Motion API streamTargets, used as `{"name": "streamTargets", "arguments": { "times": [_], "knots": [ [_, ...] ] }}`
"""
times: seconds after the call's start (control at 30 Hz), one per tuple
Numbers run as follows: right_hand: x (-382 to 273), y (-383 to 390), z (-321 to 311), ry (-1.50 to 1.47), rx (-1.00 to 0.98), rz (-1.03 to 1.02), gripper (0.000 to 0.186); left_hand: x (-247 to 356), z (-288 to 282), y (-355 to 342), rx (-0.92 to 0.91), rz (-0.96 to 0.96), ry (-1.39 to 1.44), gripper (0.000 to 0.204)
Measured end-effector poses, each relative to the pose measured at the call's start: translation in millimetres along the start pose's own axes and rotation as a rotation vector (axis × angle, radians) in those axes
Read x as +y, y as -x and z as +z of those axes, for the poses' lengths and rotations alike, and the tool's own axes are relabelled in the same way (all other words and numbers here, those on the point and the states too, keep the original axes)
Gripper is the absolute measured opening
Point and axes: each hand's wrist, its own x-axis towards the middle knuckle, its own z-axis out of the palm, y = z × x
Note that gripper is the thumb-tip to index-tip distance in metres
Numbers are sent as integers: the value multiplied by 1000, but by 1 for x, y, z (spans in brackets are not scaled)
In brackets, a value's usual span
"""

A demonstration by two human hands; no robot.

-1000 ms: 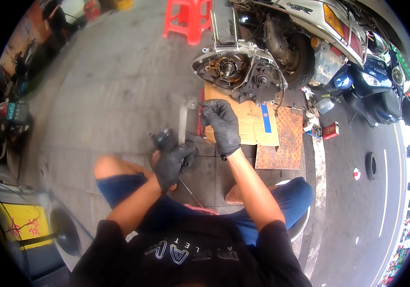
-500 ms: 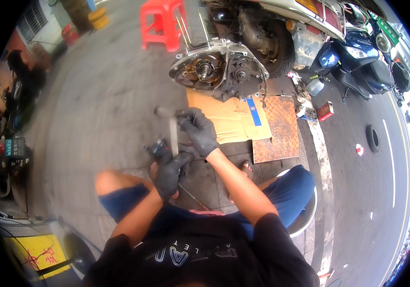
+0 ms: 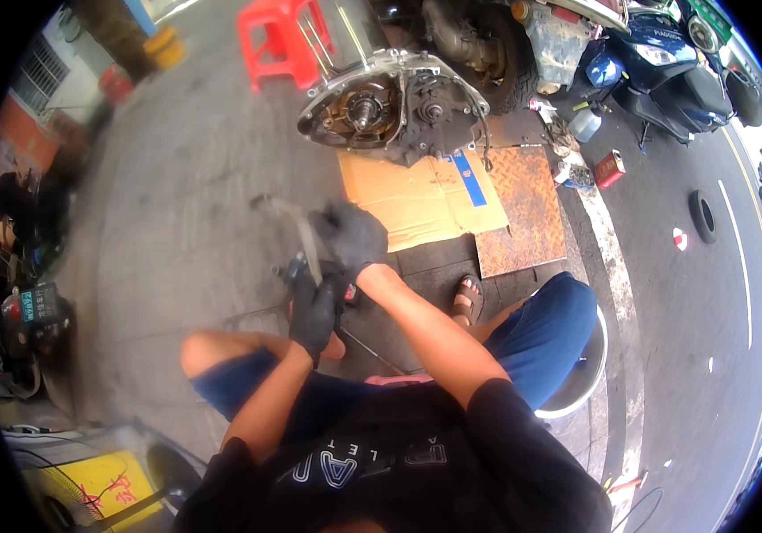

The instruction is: The person puts on black gloves and uses a power tool to remove bolts from an engine case. They then use a wrench, screwdriver, and pliers to detach components from the engine, eventually lifting off a cylinder-shaped metal part.

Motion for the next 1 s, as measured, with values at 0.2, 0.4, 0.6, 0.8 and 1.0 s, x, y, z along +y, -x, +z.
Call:
{"name": "streamTargets", "arguments": {
  "times": [0.2,0.4,0.6,0.8,1.0],
  "knots": [
    [8,7,19,-923,-201,386,20,8,-5,-1,-17,-54,-23,24],
    [1,13,16,-1107,-209,411,17,-6,-5,0,-42,-127,-43,22],
    [-1,11,14,-989,-241,445,22,1,-5,0,14,-8,-117,26],
    [11,11,27,-967,-206,491,25,-4,-2,2,117,67,-244,33],
    [1,15,35,-1136,-74,492,29,-14,0,2,195,201,-390,32]
  ]
}}
